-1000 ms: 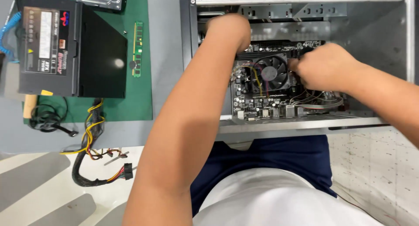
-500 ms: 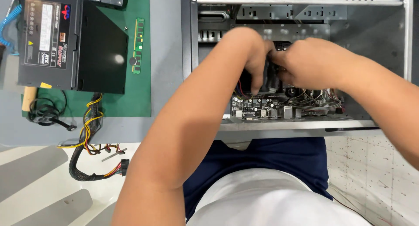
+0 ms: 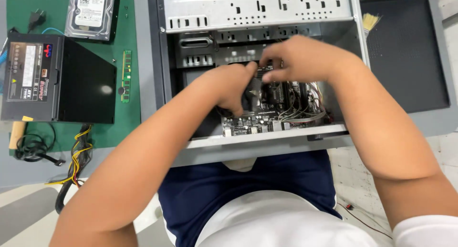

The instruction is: The person removes a CPU heatsink from the motherboard, cleans it with a brush, and then uses a screwdriver to work on the motherboard inside the PC case.

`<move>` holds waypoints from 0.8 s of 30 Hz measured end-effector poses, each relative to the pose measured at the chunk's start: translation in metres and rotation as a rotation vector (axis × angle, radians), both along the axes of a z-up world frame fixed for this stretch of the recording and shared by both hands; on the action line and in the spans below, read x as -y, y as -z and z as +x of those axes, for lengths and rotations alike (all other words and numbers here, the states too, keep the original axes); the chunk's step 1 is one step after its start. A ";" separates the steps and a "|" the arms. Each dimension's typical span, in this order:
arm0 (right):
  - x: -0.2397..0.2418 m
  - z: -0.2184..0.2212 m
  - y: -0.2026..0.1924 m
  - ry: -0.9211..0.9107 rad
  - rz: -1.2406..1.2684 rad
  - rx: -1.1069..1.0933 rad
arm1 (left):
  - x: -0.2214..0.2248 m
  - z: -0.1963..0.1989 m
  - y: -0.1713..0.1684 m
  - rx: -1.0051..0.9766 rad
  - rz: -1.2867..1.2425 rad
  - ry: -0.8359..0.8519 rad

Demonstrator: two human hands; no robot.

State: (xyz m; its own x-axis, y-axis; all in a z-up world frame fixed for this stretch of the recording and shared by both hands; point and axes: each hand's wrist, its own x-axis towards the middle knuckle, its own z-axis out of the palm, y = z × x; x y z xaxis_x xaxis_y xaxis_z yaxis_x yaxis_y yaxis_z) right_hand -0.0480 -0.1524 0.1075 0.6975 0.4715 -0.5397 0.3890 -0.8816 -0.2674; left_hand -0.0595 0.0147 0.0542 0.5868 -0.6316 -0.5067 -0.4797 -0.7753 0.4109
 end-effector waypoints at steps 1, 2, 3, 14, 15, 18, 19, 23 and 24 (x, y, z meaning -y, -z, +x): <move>0.008 0.004 0.005 0.001 0.006 -0.001 | -0.006 -0.002 -0.006 -0.001 0.006 0.001; 0.016 0.007 0.010 -0.016 0.051 0.066 | -0.011 -0.005 -0.011 0.001 0.036 -0.030; 0.024 0.010 0.014 -0.033 0.096 0.134 | -0.016 -0.008 -0.017 0.003 0.066 -0.060; 0.228 -0.011 0.117 0.941 0.885 0.582 | -0.040 -0.056 -0.031 -0.304 -1.292 -0.889; 0.243 -0.010 0.145 1.147 0.773 0.476 | -0.033 -0.061 -0.025 -0.522 -1.608 -1.217; 0.300 0.000 0.249 0.937 0.237 0.886 | -0.013 -0.083 -0.065 -0.841 -1.956 -1.240; 0.284 -0.001 0.237 0.922 0.246 0.889 | -0.011 -0.086 -0.059 -0.825 -1.968 -1.242; 0.247 0.007 0.245 1.005 -0.086 0.717 | -0.007 -0.110 -0.042 -0.997 -2.173 -0.924; 0.249 0.016 0.255 0.949 -0.264 0.659 | -0.005 -0.115 -0.039 -1.105 -2.224 -0.735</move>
